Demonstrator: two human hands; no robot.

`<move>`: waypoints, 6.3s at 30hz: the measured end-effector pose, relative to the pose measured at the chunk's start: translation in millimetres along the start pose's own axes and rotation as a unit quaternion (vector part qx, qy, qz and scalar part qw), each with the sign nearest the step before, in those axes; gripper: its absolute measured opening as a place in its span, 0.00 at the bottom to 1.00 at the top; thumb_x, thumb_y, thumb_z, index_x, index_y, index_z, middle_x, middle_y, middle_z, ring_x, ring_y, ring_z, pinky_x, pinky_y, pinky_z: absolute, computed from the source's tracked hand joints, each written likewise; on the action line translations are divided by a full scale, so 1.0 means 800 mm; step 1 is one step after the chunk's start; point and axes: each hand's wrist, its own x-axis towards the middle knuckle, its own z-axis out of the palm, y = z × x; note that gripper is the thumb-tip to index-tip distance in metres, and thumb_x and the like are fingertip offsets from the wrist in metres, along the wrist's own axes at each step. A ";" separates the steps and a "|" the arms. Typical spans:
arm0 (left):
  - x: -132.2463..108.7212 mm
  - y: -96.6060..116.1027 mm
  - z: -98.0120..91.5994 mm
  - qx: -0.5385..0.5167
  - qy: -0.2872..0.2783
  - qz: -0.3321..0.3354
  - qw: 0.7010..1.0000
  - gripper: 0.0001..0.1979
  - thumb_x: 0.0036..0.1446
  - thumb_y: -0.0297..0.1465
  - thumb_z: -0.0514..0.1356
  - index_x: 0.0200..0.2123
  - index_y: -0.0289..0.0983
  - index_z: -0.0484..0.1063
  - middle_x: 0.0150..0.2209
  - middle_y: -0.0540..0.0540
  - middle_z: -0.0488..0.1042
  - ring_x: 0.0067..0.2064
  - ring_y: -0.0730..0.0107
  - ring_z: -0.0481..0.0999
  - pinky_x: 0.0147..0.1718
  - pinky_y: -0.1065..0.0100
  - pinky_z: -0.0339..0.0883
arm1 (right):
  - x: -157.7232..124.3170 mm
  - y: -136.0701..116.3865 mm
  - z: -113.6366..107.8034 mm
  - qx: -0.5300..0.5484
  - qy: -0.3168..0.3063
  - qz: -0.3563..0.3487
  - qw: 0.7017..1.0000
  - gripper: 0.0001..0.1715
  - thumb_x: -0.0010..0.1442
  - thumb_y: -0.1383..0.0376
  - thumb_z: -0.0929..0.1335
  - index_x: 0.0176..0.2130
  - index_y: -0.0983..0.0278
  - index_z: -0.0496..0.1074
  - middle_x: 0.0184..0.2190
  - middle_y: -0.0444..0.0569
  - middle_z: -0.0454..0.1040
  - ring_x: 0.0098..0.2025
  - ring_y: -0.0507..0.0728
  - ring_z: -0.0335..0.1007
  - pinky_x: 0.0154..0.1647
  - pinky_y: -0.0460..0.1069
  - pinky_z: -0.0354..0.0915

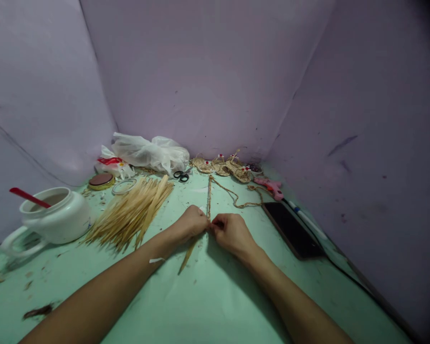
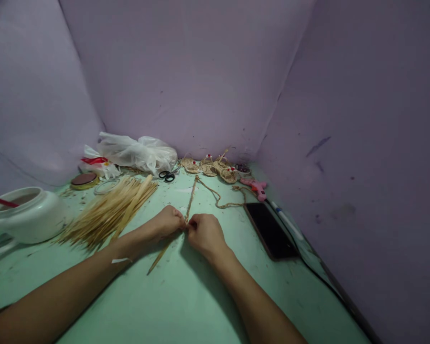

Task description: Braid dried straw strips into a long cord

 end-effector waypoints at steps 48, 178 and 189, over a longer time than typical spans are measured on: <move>-0.062 0.026 0.013 0.295 0.077 0.134 0.943 0.04 0.38 0.27 0.56 0.20 0.34 0.69 0.19 0.44 0.65 0.25 0.67 0.67 0.25 0.70 0.54 | 0.005 -0.003 0.009 0.441 -0.074 0.226 0.865 0.03 0.35 0.71 0.63 0.19 0.67 0.65 0.09 0.37 0.57 0.11 0.43 0.43 0.14 0.43 0.37; -0.033 0.017 -0.027 0.200 -0.096 0.065 0.973 0.07 0.35 0.28 0.53 0.16 0.33 0.69 0.13 0.48 0.64 0.18 0.74 0.61 0.18 0.72 0.50 | 0.000 -0.005 0.002 0.283 -0.139 0.221 0.923 0.04 0.41 0.70 0.63 0.17 0.66 0.63 0.08 0.37 0.55 0.11 0.43 0.43 0.14 0.43 0.38; -0.081 0.038 0.005 0.309 -0.007 0.090 0.947 0.08 0.35 0.26 0.57 0.24 0.33 0.72 0.22 0.42 0.71 0.27 0.66 0.70 0.24 0.71 0.56 | -0.006 -0.008 0.024 0.444 -0.061 0.209 0.869 0.02 0.36 0.72 0.63 0.18 0.66 0.63 0.12 0.39 0.60 0.16 0.46 0.51 0.17 0.43 0.47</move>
